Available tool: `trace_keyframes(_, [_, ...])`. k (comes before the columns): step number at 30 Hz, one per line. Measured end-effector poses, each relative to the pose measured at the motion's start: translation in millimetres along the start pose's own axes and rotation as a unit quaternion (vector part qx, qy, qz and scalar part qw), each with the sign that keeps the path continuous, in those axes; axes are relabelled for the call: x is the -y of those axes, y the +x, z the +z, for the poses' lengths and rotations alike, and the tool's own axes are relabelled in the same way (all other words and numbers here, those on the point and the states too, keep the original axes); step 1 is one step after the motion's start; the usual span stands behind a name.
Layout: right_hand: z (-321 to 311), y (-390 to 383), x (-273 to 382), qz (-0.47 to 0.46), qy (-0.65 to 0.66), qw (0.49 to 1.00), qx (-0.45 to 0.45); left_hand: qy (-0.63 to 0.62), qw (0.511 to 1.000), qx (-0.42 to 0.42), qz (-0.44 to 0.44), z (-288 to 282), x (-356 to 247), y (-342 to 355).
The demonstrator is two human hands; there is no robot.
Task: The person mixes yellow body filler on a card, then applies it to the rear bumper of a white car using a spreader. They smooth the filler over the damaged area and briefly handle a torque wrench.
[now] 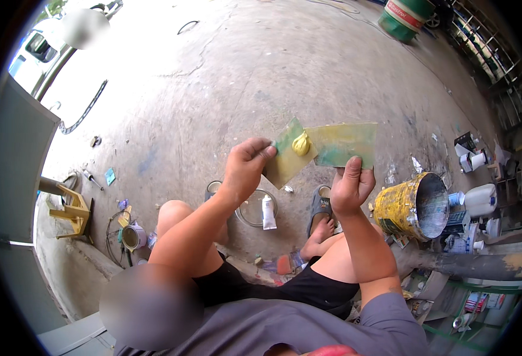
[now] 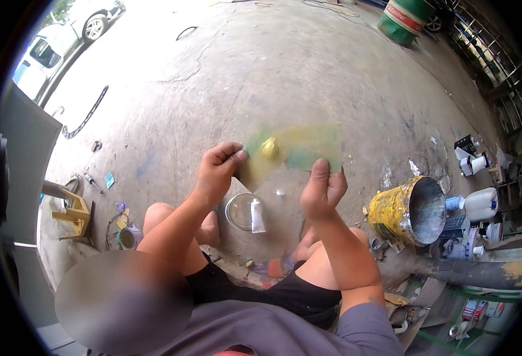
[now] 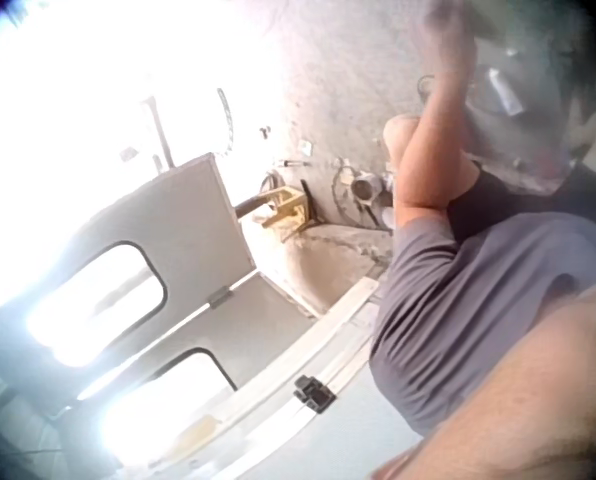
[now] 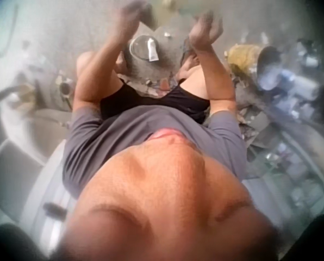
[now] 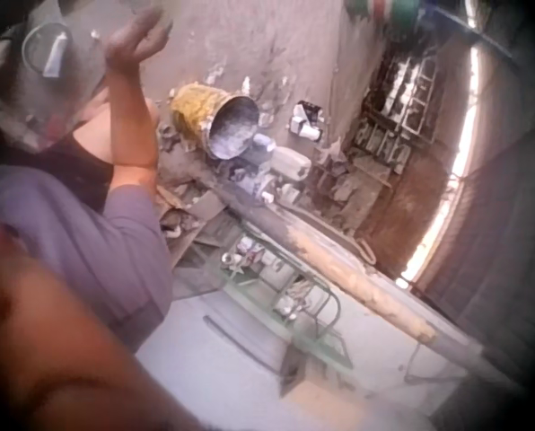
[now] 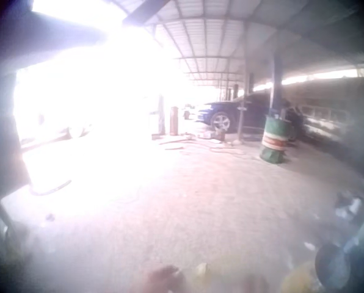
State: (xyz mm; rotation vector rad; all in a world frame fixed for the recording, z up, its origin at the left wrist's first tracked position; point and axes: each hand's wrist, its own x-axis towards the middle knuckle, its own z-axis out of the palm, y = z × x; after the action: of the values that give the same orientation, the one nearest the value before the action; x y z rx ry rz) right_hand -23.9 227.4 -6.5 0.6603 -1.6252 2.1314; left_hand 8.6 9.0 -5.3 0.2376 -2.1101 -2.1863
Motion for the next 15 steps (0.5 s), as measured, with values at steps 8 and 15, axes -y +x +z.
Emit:
trace_keyframes(8, [8, 2, 1, 0.064, -0.251, 0.948, 0.187, -0.201, 0.979, 0.008, -0.03, -11, -14, -3])
trace_keyframes(15, [0, 46, 16, 0.252, 0.136, 0.958, -0.027, -0.322, 0.933, 0.102, -0.128, -11, -16, -5])
